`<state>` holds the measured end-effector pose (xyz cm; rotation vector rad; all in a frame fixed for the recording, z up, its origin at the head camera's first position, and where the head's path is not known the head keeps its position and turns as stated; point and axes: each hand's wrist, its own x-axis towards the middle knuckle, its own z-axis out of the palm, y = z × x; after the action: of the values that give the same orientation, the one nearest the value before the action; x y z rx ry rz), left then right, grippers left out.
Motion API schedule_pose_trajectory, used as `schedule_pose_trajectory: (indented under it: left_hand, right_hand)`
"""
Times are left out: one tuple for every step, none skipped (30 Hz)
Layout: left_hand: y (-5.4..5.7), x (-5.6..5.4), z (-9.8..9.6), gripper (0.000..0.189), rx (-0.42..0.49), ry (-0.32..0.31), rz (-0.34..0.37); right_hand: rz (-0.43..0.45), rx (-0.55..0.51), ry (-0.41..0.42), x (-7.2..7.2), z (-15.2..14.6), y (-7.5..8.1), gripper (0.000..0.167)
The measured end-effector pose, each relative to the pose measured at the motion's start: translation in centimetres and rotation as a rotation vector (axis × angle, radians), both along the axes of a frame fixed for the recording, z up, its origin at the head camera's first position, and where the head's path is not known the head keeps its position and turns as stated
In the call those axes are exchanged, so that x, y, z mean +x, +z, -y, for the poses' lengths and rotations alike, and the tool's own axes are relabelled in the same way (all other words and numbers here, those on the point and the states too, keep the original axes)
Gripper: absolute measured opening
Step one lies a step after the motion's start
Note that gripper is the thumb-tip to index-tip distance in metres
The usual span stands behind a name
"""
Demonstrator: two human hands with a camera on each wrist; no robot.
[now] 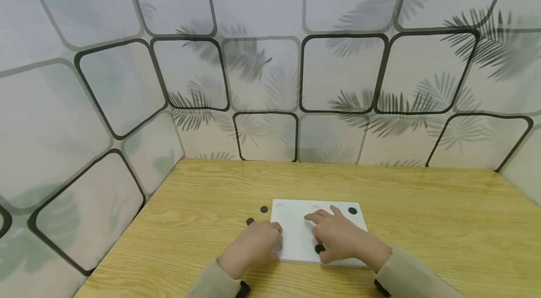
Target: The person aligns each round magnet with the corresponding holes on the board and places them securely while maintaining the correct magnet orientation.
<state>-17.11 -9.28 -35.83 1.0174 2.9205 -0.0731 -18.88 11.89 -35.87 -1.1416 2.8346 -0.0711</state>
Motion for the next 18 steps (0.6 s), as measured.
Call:
schedule_pose_trajectory:
  left_hand:
    - [0.00,0.01,0.01,0.020,0.000,0.000,0.000]
    - [-0.01,0.02,0.02,0.020,0.001,-0.001,-0.001]
    - [-0.02,0.04,0.03,0.020,0.001,-0.001,-0.002]
    - [-0.02,0.05,0.03,0.020,0.000,-0.002,-0.004]
    - [-0.03,0.05,0.03,0.020,0.001,-0.001,-0.004]
    - [-0.04,0.06,0.03,0.020,0.002,-0.001,-0.003]
    - [-0.05,0.05,0.04,0.021,0.002,0.000,-0.003]
    - [-0.07,0.05,0.04,0.021,0.003,0.001,-0.004]
    - [-0.09,0.04,0.04,0.021,0.003,0.002,-0.003]
    - [-0.11,0.02,0.04,0.021,0.003,0.002,-0.002]
    - [-0.13,0.00,0.03,0.021,0.004,0.004,-0.001]
    - [-0.14,-0.02,0.03,0.022,0.003,0.004,-0.001]
    - [-0.16,-0.04,0.03,0.022,0.002,0.004,0.000]
    - [-0.19,-0.06,0.03,0.022,0.002,0.004,0.000]
    - [-0.20,-0.07,0.02,0.022,0.002,0.004,0.001]
    - [-0.20,-0.07,0.03,0.022,0.002,0.004,0.001]
    - [-0.20,-0.07,0.02,0.022,0.001,0.004,0.000]
    - [-0.20,-0.06,0.02,0.022,0.000,0.002,0.000]
  right_hand:
    - [0.000,0.003,-0.002,0.01,0.02,0.01,0.024]
    - [-0.001,0.005,-0.004,0.02,0.04,0.01,0.024]
    - [0.000,0.007,-0.005,0.02,0.06,0.01,0.024]
    - [-0.001,0.009,-0.006,0.02,0.07,0.00,0.024]
    - [0.000,0.010,-0.007,0.02,0.08,0.01,0.024]
    - [0.000,0.011,-0.008,0.03,0.08,0.02,0.024]
    - [0.002,0.009,-0.008,0.04,0.08,0.04,0.024]
    - [0.002,0.008,-0.008,0.05,0.08,0.05,0.024]
    - [0.003,0.006,-0.010,0.06,0.08,0.05,0.024]
    - [0.004,0.005,-0.011,0.07,0.07,0.04,0.024]
    - [0.004,0.004,-0.011,0.07,0.07,0.04,0.025]
    - [0.004,0.003,-0.012,0.07,0.07,0.03,0.025]
    - [0.005,0.002,-0.014,0.06,0.06,0.00,0.025]
    - [0.004,0.002,-0.015,0.07,0.06,0.00,0.025]
    - [0.003,0.003,-0.017,0.07,0.06,-0.01,0.026]
    - [0.003,0.003,-0.018,0.07,0.06,-0.01,0.026]
    - [0.003,0.003,-0.020,0.09,0.05,0.00,0.026]
    - [0.003,0.003,-0.021,0.10,0.04,0.01,0.026]
